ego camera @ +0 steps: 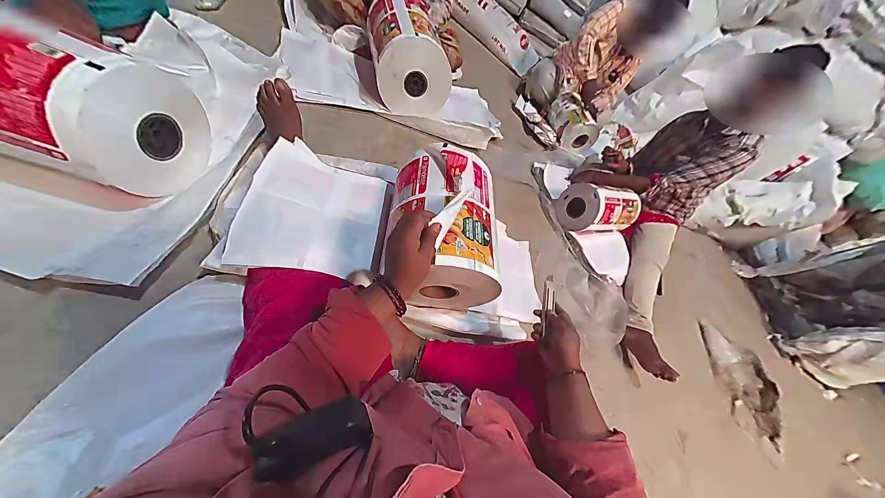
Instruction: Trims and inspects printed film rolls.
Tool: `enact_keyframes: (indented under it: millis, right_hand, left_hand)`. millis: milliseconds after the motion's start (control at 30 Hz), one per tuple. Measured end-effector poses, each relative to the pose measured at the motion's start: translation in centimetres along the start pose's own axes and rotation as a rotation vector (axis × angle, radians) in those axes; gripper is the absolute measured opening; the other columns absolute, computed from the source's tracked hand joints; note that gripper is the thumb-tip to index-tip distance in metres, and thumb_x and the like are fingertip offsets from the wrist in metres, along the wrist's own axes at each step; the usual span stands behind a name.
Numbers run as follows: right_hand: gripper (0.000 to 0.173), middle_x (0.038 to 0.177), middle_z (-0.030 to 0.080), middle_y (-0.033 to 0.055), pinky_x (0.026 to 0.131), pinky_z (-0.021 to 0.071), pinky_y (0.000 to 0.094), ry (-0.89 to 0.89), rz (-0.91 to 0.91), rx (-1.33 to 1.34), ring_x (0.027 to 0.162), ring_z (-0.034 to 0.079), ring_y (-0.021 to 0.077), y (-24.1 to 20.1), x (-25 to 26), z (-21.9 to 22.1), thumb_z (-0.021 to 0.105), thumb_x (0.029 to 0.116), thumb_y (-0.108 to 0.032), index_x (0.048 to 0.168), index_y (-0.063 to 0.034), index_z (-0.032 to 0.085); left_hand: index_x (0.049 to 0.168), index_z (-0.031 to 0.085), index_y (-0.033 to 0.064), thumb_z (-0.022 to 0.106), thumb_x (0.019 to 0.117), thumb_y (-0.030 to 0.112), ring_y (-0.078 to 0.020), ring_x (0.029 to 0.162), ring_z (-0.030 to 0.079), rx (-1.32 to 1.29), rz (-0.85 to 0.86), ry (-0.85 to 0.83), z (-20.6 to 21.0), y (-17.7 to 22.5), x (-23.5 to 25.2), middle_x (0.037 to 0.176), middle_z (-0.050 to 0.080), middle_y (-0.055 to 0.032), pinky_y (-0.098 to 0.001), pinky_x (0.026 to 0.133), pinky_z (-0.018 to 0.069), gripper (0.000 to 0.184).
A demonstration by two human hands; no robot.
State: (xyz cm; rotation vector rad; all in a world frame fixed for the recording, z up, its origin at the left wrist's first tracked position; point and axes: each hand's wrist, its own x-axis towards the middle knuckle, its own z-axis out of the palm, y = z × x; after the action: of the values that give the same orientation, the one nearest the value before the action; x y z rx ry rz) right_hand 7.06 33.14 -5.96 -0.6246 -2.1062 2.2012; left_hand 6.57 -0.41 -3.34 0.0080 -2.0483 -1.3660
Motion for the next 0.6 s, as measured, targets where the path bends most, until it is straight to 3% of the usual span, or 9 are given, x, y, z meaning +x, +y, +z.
enact_keyframes:
  millis: [167,300,433,533,600]
  right_hand:
    - [0.045,0.094,0.068,0.0098,0.042,0.0426,0.0221,-0.110,0.000,-0.065,0.050,0.053,0.0096,-0.3,1.1,0.8,0.038,0.1093,-0.010,0.154,-0.0081,0.036]
    - [0.048,0.097,0.068,0.0112,0.045,0.0464,0.0248,-0.149,-0.052,-0.161,0.056,0.058,0.0126,-0.8,1.3,0.9,0.043,0.1074,-0.006,0.155,-0.0076,0.037]
    - [0.054,0.095,0.070,0.0107,0.041,0.0445,0.0229,-0.230,-0.238,-0.251,0.049,0.054,0.0098,-3.8,1.8,2.8,0.045,0.1056,-0.005,0.158,-0.0048,0.032]
    - [0.050,0.097,0.071,0.0092,0.043,0.0478,0.0240,-0.310,-0.332,-0.432,0.049,0.055,0.0097,-7.1,3.0,6.1,0.047,0.1062,-0.008,0.156,-0.0093,0.039]
    - [0.048,0.096,0.073,0.0093,0.045,0.0497,0.0256,-0.333,-0.366,-0.572,0.050,0.058,0.0114,-9.0,4.0,9.0,0.050,0.1073,-0.011,0.155,-0.0162,0.046]
  left_hand:
    - [0.103,0.067,-0.0057,0.053,0.1055,0.015,-0.0287,0.106,0.067,0.085,0.078,0.027,0.5,1.3,0.4,0.111,0.069,-0.0214,-0.0419,0.097,0.0518,0.025]
    - [0.102,0.068,-0.0038,0.052,0.1055,0.017,-0.0291,0.101,0.068,0.152,0.101,-0.015,1.9,2.0,-0.3,0.111,0.070,-0.0195,-0.0448,0.090,0.0551,0.026]
    - [0.106,0.068,-0.0042,0.052,0.1060,0.019,-0.0301,0.097,0.068,0.142,0.079,-0.054,3.1,1.6,-1.3,0.106,0.069,-0.0191,-0.0471,0.089,0.0551,0.028]
    - [0.106,0.071,0.0003,0.056,0.1042,0.022,-0.0260,0.103,0.071,0.172,0.175,-0.106,3.2,0.7,-1.6,0.114,0.072,-0.0147,-0.0447,0.088,0.0595,0.027]
    - [0.114,0.071,0.0055,0.063,0.0998,0.032,-0.0261,0.108,0.071,0.244,0.241,-0.161,2.9,0.0,-1.6,0.121,0.072,-0.0115,-0.0472,0.090,0.0595,0.031]
